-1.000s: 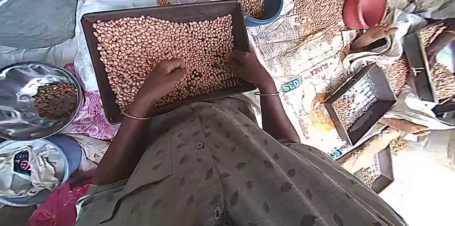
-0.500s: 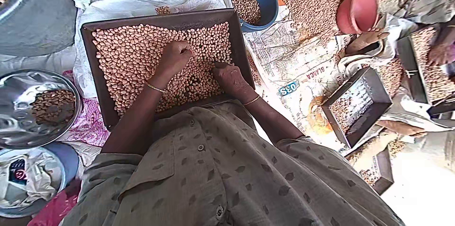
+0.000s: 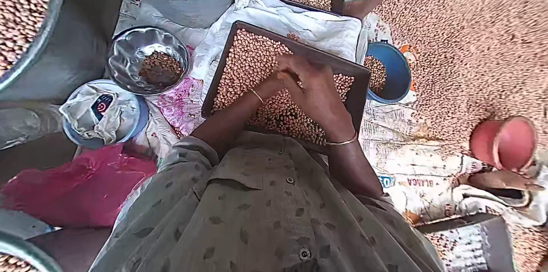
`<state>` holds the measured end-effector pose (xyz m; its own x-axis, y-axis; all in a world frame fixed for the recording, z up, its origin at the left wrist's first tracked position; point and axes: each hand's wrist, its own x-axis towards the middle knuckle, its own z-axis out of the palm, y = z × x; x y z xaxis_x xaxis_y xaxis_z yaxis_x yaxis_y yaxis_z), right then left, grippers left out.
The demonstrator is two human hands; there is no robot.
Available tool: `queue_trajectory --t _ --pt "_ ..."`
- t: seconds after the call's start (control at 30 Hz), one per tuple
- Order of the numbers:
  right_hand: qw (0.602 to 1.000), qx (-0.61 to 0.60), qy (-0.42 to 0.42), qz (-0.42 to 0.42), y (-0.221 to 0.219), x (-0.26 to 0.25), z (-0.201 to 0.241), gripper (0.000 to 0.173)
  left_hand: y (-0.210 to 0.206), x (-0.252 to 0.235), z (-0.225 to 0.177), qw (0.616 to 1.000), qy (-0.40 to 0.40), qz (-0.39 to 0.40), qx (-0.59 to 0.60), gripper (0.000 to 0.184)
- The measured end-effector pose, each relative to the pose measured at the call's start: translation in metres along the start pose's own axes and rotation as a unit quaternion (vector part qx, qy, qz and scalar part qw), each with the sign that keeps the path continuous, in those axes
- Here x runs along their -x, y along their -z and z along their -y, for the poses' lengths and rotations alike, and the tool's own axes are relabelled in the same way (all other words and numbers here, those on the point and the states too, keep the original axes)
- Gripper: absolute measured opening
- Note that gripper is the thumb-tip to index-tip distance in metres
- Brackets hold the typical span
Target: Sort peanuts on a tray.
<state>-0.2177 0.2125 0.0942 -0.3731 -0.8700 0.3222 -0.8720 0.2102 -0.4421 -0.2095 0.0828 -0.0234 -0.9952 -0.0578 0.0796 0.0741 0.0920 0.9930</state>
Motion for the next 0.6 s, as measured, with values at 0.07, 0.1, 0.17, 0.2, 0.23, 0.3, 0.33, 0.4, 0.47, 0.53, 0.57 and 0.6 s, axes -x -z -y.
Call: queue_trajectory --t 0.07,0.1,0.17,0.2,0.23,0.3,0.33,0.4,0.47,0.53,0.57,0.6 --pt "0.987 -0.082 0.061 -0.121 -0.001 -0.033 0.016 0.033 0.005 0.019 -0.024 0.999 0.011 -0.029 0.043 0.033" --pt "0.975 -0.115 0.067 -0.18 0.001 -0.043 0.016 0.026 0.007 0.021 -0.052 0.994 0.083 -0.054 0.045 0.023" --pt "0.965 -0.114 0.023 -0.235 0.01 -0.045 -0.002 0.017 0.006 -0.003 -0.044 0.986 0.118 -0.08 0.087 0.022" --pt "0.969 -0.094 -0.021 -0.228 0.015 -0.037 -0.02 0.016 0.01 -0.018 -0.023 0.98 0.122 -0.069 0.139 0.025" --pt "0.974 -0.065 -0.075 -0.204 0.019 -0.026 -0.04 0.017 0.014 -0.028 -0.007 0.974 0.128 -0.052 0.177 0.025" --pt "0.973 0.006 -0.191 -0.129 0.02 0.002 -0.078 0.018 0.018 -0.037 0.002 0.968 0.141 -0.043 0.201 0.026" --pt "0.967 0.029 -0.236 -0.087 0.015 0.016 -0.092 0.02 0.017 -0.038 0.001 0.966 0.15 -0.043 0.206 0.025" --pt "0.959 0.043 -0.28 -0.01 -0.003 0.041 -0.116 0.02 0.015 -0.037 -0.004 0.961 0.16 -0.042 0.221 0.024" --pt "0.954 0.06 -0.293 0.035 -0.029 0.058 -0.13 0.018 0.013 -0.036 -0.007 0.961 0.16 -0.037 0.224 0.024" --pt "0.945 0.097 -0.304 0.072 -0.05 0.067 -0.133 0.018 0.012 -0.033 -0.009 0.964 0.162 -0.024 0.207 0.024" --pt "0.941 0.117 -0.306 0.083 -0.056 0.067 -0.131 0.02 0.012 -0.033 -0.008 0.966 0.163 -0.021 0.2 0.024" --pt "0.935 0.137 -0.312 0.097 -0.058 0.065 -0.128 0.021 0.012 -0.033 -0.007 0.967 0.167 -0.019 0.194 0.023"
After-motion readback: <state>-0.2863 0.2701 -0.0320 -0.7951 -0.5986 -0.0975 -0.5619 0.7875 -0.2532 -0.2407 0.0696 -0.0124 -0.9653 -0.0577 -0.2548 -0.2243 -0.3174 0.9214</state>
